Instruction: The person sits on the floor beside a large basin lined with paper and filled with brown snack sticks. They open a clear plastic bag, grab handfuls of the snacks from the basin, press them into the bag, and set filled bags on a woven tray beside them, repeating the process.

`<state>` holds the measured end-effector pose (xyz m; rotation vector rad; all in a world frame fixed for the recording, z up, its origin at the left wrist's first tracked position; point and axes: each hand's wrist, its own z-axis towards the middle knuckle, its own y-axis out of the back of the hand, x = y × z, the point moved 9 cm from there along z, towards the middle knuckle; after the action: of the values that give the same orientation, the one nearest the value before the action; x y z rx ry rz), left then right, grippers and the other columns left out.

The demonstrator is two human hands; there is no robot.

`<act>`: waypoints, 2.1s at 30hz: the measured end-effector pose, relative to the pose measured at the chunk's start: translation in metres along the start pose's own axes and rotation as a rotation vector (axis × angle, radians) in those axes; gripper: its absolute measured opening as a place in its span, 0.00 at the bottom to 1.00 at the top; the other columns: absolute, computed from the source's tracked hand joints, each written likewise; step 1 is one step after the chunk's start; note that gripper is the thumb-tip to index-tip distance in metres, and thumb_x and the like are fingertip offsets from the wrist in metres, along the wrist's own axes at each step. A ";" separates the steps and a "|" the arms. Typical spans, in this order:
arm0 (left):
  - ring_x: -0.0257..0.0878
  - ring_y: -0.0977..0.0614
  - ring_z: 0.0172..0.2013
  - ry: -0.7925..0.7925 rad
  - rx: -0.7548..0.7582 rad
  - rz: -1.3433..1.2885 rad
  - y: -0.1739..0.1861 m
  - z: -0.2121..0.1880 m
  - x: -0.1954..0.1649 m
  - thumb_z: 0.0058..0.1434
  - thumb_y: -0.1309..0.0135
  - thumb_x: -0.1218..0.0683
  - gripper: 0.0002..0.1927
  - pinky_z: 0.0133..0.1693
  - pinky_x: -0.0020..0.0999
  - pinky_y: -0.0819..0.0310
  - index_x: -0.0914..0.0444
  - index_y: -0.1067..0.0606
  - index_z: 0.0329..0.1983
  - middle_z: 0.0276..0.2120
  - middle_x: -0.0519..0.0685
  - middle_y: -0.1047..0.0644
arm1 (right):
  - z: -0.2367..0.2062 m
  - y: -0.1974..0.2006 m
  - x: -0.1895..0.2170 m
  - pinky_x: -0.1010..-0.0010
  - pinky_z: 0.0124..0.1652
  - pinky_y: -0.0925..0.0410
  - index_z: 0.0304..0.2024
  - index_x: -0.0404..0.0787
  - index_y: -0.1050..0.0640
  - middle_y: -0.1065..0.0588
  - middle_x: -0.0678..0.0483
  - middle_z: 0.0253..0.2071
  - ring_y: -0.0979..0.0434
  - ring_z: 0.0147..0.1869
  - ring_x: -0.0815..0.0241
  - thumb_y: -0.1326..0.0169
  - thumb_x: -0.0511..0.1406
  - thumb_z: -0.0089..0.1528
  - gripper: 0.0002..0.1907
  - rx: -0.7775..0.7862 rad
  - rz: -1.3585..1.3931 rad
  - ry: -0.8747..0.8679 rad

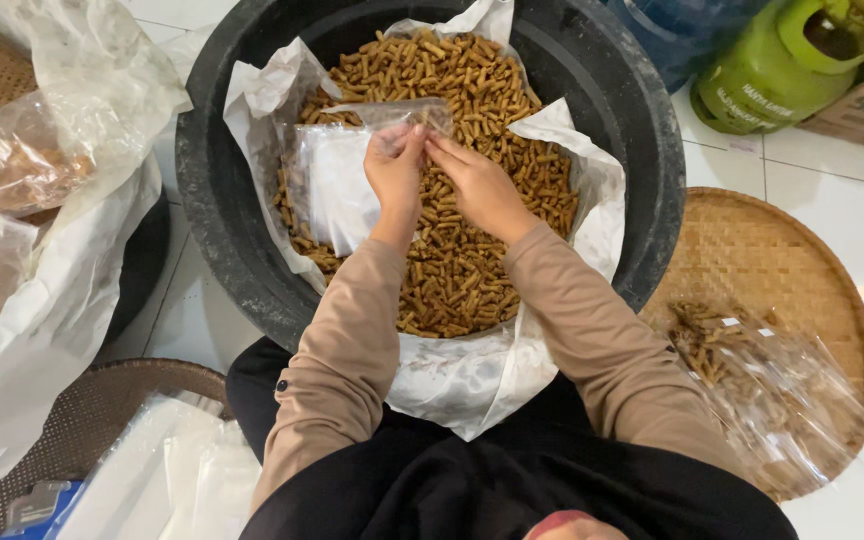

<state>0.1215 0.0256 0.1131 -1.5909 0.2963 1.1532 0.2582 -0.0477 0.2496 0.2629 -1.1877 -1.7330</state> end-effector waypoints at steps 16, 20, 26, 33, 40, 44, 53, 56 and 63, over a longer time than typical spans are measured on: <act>0.48 0.13 0.37 -0.460 0.355 0.934 -0.069 -0.053 -0.067 0.62 0.41 0.66 0.33 0.39 0.40 0.19 0.64 0.35 0.71 0.39 0.59 0.17 | -0.008 -0.012 -0.028 0.60 0.76 0.44 0.75 0.37 0.40 0.39 0.39 0.76 0.42 0.82 0.43 0.61 0.19 0.66 0.34 -0.203 0.231 -0.110; 0.48 0.12 0.39 -0.524 0.507 0.976 -0.096 -0.082 -0.052 0.61 0.44 0.67 0.34 0.42 0.40 0.17 0.63 0.35 0.72 0.43 0.59 0.17 | -0.012 -0.010 -0.078 0.64 0.75 0.44 0.77 0.42 0.42 0.42 0.42 0.78 0.41 0.81 0.49 0.62 0.23 0.72 0.30 -0.273 0.479 -0.331; 0.50 0.14 0.42 -0.113 0.874 0.773 -0.114 -0.106 -0.029 0.55 0.34 0.59 0.39 0.46 0.40 0.18 0.62 0.33 0.70 0.42 0.63 0.20 | -0.017 0.016 -0.130 0.58 0.74 0.47 0.80 0.47 0.50 0.55 0.39 0.82 0.52 0.84 0.42 0.57 0.32 0.74 0.33 -0.402 0.888 -0.479; 0.55 0.33 0.64 0.444 0.315 0.055 -0.040 -0.027 -0.015 0.58 0.40 0.36 0.56 0.58 0.53 0.36 0.48 0.63 0.78 0.69 0.58 0.40 | -0.010 -0.039 -0.034 0.43 0.68 0.52 0.80 0.49 0.54 0.51 0.33 0.79 0.56 0.79 0.31 0.63 0.41 0.72 0.35 0.066 0.909 -0.774; 0.59 0.33 0.66 0.352 0.219 -0.169 0.005 0.020 -0.029 0.48 0.29 0.38 0.60 0.64 0.62 0.35 0.49 0.52 0.77 0.71 0.64 0.44 | 0.003 -0.039 0.040 0.51 0.72 0.42 0.72 0.37 0.36 0.41 0.39 0.75 0.41 0.78 0.39 0.49 0.32 0.68 0.29 0.027 0.179 0.165; 0.55 0.38 0.67 0.223 -0.300 -0.266 0.079 0.048 -0.051 0.46 0.31 0.38 0.58 0.61 0.62 0.36 0.46 0.51 0.76 0.74 0.51 0.48 | -0.003 -0.057 -0.047 0.68 0.55 0.28 0.52 0.37 0.19 0.20 0.50 0.52 0.20 0.54 0.56 0.50 0.28 0.68 0.12 -0.011 0.581 -0.233; 0.53 0.40 0.66 0.451 -0.526 -0.727 0.098 0.041 -0.007 0.48 0.38 0.32 0.51 0.62 0.62 0.37 0.36 0.46 0.75 0.73 0.54 0.53 | 0.030 -0.044 -0.226 0.57 0.57 0.34 0.59 0.38 0.27 0.31 0.44 0.59 0.30 0.61 0.47 0.44 0.41 0.67 0.21 -0.148 0.124 -0.761; 0.52 0.40 0.66 0.487 -0.497 -0.744 0.087 0.041 -0.004 0.47 0.38 0.31 0.52 0.62 0.61 0.38 0.37 0.47 0.74 0.72 0.56 0.52 | 0.069 -0.040 -0.234 0.55 0.62 0.36 0.60 0.39 0.26 0.31 0.43 0.62 0.33 0.67 0.44 0.40 0.43 0.65 0.25 -0.192 0.026 -0.634; 0.57 0.41 0.70 0.531 -0.545 -0.789 0.076 0.027 0.004 0.48 0.36 0.34 0.59 0.62 0.67 0.39 0.45 0.58 0.76 0.73 0.61 0.54 | 0.156 -0.073 -0.245 0.45 0.64 0.45 0.63 0.39 0.30 0.39 0.32 0.65 0.42 0.69 0.28 0.33 0.59 0.53 0.46 0.031 -0.320 -0.490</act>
<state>0.0564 0.0220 0.0658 -2.1923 -0.3306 0.1823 0.2380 0.2449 0.1892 0.0432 -1.5905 -2.1359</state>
